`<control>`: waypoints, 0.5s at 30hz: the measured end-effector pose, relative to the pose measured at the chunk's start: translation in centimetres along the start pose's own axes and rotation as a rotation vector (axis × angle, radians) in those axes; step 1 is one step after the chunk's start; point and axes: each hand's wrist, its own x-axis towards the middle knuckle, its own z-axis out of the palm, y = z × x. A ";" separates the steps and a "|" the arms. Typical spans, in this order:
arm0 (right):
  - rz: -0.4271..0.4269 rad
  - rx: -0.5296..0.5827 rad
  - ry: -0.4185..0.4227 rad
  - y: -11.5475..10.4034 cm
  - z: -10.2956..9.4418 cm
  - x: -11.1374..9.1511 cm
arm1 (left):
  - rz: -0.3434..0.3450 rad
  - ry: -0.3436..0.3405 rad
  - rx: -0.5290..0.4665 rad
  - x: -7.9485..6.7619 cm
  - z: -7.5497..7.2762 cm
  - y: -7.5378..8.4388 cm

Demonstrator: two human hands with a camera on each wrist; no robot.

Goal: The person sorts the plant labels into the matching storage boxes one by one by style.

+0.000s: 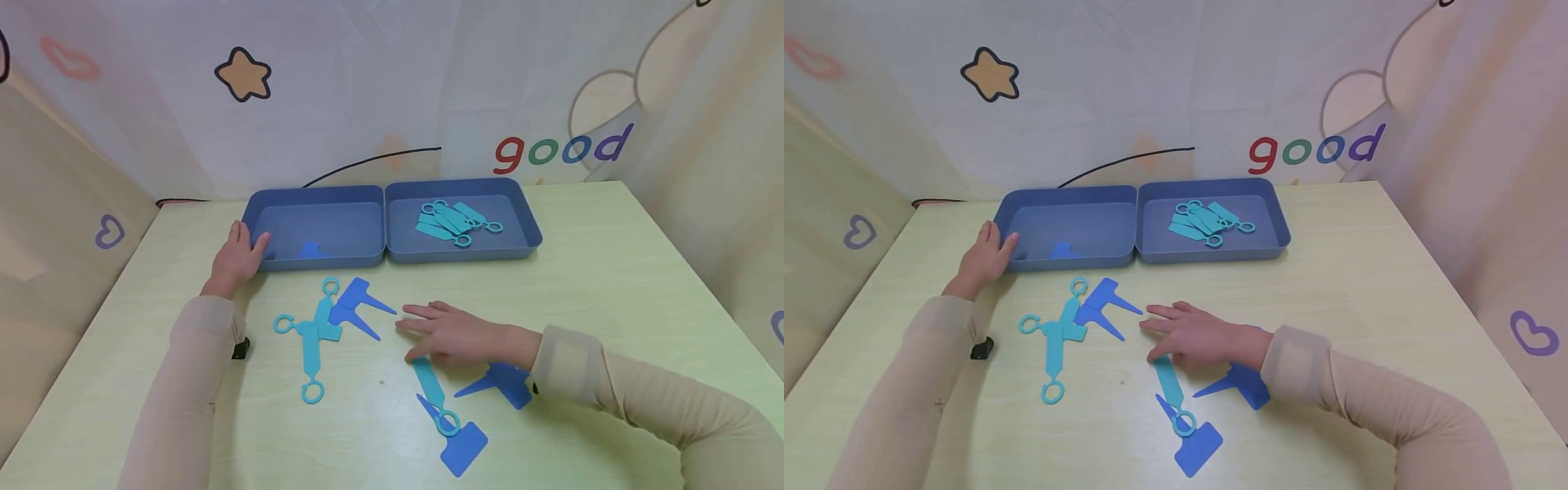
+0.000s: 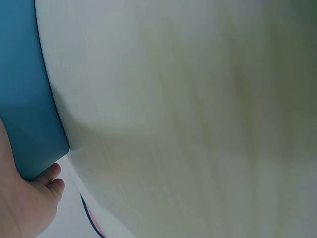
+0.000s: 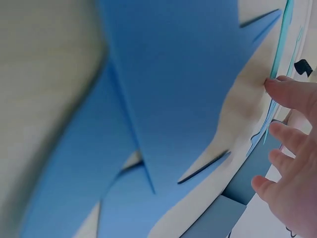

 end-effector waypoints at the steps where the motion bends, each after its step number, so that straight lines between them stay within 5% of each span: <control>1: -0.004 -0.006 0.002 -0.1 0.0 0.0 | 0.000 -0.001 0.001 0.0 0.0 0.0; 15: -0.017 -0.107 0.037 -0.8 0.1 0.0 | -0.003 -0.008 0.002 -0.1 -0.1 0.1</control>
